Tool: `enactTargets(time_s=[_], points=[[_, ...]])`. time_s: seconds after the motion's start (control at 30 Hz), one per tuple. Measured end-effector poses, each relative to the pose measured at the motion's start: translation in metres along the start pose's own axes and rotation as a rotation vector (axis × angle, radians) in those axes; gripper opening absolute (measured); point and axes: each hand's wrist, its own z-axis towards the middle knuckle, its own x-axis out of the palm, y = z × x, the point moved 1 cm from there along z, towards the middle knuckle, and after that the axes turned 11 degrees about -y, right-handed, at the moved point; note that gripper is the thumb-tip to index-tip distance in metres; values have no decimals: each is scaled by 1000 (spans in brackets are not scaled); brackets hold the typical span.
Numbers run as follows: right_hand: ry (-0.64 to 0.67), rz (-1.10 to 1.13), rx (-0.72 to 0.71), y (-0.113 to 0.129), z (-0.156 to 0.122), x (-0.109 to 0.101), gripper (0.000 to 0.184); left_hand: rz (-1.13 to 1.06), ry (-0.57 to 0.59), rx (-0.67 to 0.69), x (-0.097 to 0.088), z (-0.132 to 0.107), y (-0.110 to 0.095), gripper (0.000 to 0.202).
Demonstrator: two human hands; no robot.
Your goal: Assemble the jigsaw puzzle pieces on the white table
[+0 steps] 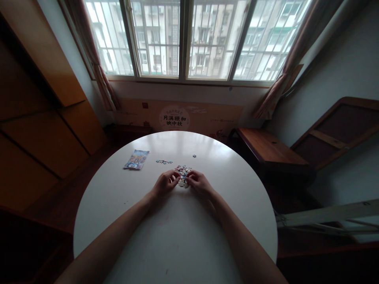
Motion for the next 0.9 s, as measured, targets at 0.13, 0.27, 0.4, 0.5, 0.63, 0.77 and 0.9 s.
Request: enactTargets(time_s=[0.13,0.27,0.4,0.5,0.63,0.77,0.9], points=[[-11,23,7,0,0,0,33,-9,3,-4,0,0,0,15],[5,34,7,1,0,0,32,-24,1,-13,1,0,2,16],[2,30,12,1,-1,0,33,-40,-4,-16,2,0,4,16],[0,25,21,0,0,0,33,-44,-9,-19,2,0,4,17],[-1,15,17,0,0,0,32,-37,-11,-18,2,0,3,16],[-4,4,9,1,0,0,32,-20,-16,-13,2,0,2,16],[7,4,-3,1,0,-1,30,-3,-10,2,2,-1,3,16]])
